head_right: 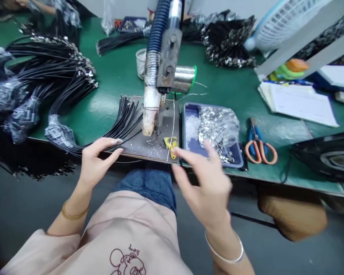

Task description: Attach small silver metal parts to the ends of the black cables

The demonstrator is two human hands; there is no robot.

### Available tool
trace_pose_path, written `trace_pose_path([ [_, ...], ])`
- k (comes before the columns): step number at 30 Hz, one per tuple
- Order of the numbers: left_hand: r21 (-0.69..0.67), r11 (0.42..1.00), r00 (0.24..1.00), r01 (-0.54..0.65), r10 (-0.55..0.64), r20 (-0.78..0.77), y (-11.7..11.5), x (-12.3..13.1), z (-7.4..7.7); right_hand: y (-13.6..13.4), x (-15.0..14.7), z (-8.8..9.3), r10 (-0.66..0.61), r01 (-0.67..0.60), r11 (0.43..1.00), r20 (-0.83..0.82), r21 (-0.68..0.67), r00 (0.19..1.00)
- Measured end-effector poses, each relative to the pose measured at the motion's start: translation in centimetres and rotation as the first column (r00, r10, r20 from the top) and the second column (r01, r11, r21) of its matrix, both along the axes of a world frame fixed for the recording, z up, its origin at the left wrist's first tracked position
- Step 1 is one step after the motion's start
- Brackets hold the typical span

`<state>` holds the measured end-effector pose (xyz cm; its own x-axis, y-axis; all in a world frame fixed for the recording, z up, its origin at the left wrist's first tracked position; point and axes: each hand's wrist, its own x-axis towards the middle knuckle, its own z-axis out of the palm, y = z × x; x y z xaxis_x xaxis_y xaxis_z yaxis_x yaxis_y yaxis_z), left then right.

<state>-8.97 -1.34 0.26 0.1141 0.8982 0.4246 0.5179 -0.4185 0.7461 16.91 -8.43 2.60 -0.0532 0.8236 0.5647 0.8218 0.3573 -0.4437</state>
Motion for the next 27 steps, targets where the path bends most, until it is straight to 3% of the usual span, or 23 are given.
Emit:
trace_pose_path([
  [1, 0.093, 0.995, 0.991, -0.046, 0.057, -0.119, 0.6, -0.6, 0.3, 0.4, -0.2, -0.5, 0.049, -0.050, 0.999, 0.040, 0.017, 0.998],
  [3, 0.120, 0.990, 0.922, -0.072, 0.112, -0.371, 2.0, -1.7, 0.6, 1.1, -0.7, -1.8, 0.135, -0.141, 0.989, 0.124, 0.037, 0.983],
  [5, 0.018, 0.996, 0.825, -0.090, 0.085, -0.559, 3.3, -2.4, 0.7, 1.5, -1.2, -3.0, 0.160, -0.170, 0.984, 0.159, 0.047, 0.974],
  [7, -0.118, 0.990, 0.784, -0.077, -0.013, -0.621, 4.4, -2.9, 0.7, 1.8, -1.4, -3.5, 0.169, -0.181, 0.981, 0.156, 0.063, 0.973],
  [10, -0.200, 0.977, 0.797, -0.071, -0.065, -0.600, 5.1, -3.0, 0.6, 1.7, -1.5, -3.0, 0.187, -0.199, 0.976, 0.132, 0.086, 0.974],
  [15, -0.099, 0.988, 0.860, -0.114, 0.049, -0.508, 4.0, -3.4, 0.8, 1.1, -1.0, -1.1, 0.184, -0.190, 0.973, 0.058, 0.128, 0.981],
  [18, -0.082, 0.996, 0.915, -0.036, 0.000, -0.403, 3.2, -3.9, 0.9, 0.7, -0.4, -0.2, 0.148, -0.135, 0.980, -0.082, 0.145, 0.986],
  [22, -0.203, 0.979, 0.908, -0.002, -0.083, -0.411, 3.0, -4.2, 0.7, 0.2, 0.2, 1.2, 0.139, -0.085, 0.982, -0.337, 0.170, 0.931],
  [25, -0.163, 0.986, 0.924, -0.042, -0.024, -0.382, 3.2, -4.1, 0.6, -0.2, 0.2, 2.6, 0.260, -0.196, 0.960, -0.379, 0.199, 0.888],
  [27, -0.071, 0.993, 0.946, -0.096, 0.069, -0.316, 3.4, -4.0, 0.6, -0.6, 0.1, 3.4, 0.315, -0.294, 0.949, -0.253, 0.117, 0.915],
])
